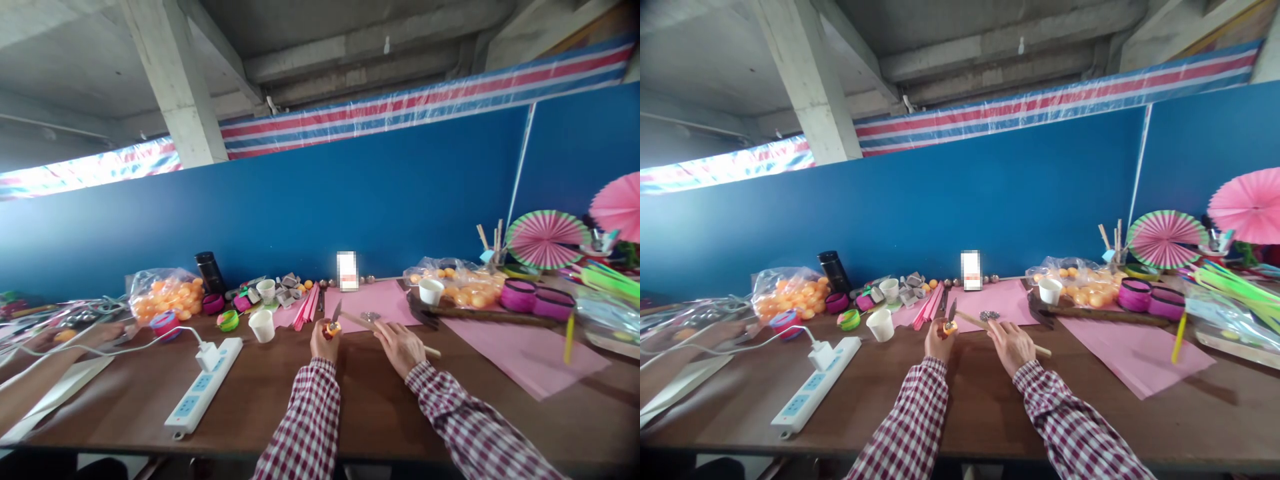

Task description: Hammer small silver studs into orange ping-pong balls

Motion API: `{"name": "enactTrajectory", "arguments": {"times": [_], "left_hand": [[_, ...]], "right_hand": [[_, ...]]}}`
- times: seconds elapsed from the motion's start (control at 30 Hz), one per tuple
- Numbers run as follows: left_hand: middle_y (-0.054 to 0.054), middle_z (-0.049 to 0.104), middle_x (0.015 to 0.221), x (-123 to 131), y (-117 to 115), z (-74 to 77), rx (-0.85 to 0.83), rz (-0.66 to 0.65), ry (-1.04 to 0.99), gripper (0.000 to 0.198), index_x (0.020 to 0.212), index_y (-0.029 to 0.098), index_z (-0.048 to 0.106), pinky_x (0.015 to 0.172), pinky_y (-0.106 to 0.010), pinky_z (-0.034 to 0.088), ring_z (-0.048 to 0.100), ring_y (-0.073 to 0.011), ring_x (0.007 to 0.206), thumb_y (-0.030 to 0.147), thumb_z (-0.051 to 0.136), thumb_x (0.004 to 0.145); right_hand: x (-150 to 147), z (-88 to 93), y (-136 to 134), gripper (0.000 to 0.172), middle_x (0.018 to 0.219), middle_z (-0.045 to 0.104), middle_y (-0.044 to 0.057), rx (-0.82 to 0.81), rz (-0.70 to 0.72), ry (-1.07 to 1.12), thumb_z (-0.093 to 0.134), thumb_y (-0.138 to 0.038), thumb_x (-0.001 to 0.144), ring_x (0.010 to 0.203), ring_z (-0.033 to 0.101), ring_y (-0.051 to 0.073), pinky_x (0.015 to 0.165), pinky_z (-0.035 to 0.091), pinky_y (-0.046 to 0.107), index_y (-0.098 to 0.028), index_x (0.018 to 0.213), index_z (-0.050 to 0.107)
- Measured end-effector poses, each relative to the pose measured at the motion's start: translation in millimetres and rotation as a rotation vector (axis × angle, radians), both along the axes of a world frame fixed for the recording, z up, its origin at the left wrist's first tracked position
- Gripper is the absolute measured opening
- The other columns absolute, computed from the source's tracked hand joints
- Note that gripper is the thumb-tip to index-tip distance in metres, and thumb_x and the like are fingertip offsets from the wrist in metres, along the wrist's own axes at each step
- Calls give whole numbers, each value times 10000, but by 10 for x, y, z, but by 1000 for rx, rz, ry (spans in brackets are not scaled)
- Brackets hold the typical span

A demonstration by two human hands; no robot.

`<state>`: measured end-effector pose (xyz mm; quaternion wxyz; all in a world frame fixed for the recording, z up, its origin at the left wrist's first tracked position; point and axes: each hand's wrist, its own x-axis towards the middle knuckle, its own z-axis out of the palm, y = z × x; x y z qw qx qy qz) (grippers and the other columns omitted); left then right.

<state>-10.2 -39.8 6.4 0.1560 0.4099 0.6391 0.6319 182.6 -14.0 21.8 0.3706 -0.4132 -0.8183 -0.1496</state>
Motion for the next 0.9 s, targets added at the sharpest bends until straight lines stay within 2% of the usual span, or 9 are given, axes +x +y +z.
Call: {"name": "enactTrajectory", "arguments": {"times": [0.37, 0.9], "left_hand": [[-21, 601, 740, -16, 35, -41, 6, 6, -71, 325, 831, 161, 577, 549, -225, 433, 520, -97, 557, 212, 642, 516], [-25, 601, 714, -29, 31, -39, -19, 37, -50, 355, 854, 165, 588, 557, -244, 438, 512, -100, 543, 239, 659, 515]], "right_hand": [[0, 24, -14, 278, 796, 604, 33, 30, 29, -11, 362, -317, 852, 746, 525, 124, 647, 343, 230, -225, 1038, 547], [0, 20, -14, 291, 792, 603, 36, 56, 46, -21, 365, -320, 851, 743, 523, 129, 653, 349, 239, -232, 1064, 543]]}}
